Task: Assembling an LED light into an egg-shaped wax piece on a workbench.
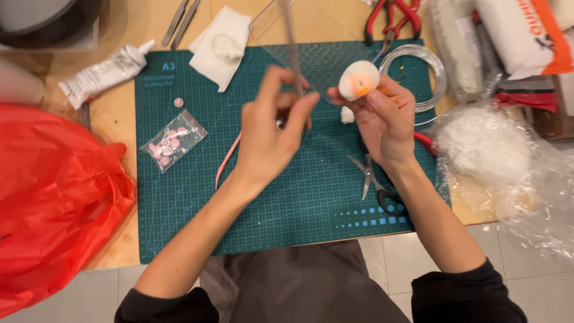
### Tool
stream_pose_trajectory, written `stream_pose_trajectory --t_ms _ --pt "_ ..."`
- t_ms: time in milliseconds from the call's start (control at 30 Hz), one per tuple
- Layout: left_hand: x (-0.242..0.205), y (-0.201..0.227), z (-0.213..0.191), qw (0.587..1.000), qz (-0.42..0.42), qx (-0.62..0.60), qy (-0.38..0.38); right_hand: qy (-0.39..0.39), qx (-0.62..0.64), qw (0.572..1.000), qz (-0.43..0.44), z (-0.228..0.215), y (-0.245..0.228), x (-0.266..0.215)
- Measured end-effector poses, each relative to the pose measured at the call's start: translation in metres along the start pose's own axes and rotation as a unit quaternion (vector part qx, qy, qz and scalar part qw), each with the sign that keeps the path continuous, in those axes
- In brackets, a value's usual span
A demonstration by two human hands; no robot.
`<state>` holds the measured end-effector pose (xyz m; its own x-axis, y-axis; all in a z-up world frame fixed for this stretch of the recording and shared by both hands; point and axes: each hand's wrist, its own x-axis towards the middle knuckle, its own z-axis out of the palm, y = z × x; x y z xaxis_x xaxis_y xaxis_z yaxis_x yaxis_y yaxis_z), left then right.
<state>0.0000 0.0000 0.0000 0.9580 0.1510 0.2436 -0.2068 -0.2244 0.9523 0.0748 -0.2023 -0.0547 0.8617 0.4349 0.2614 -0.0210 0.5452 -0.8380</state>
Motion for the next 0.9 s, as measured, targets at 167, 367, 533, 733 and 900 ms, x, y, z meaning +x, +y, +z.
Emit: stream_pose_trajectory --t_ms 167,367,533,733,900 --pt "-0.01 -0.016 0.021 0.972 -0.016 0.21 -0.104 0.038 0.011 0.997 -0.069 -0.019 -0.008 0.007" --pt "-0.023 -0.015 0.034 0.933 -0.006 0.318 -0.169 0.035 0.044 0.995 -0.083 -0.02 -0.016 0.012" --pt "-0.024 -0.018 0.033 0.91 -0.004 0.361 -0.205 0.039 0.041 0.996 -0.071 -0.012 -0.027 0.017" --pt "-0.026 -0.016 0.031 0.909 -0.031 0.365 -0.199 0.023 0.067 0.996 -0.054 -0.003 -0.044 0.022" --pt "-0.034 -0.007 0.028 0.909 -0.03 0.367 -0.197 -0.007 0.072 0.997 -0.04 -0.002 -0.046 0.018"
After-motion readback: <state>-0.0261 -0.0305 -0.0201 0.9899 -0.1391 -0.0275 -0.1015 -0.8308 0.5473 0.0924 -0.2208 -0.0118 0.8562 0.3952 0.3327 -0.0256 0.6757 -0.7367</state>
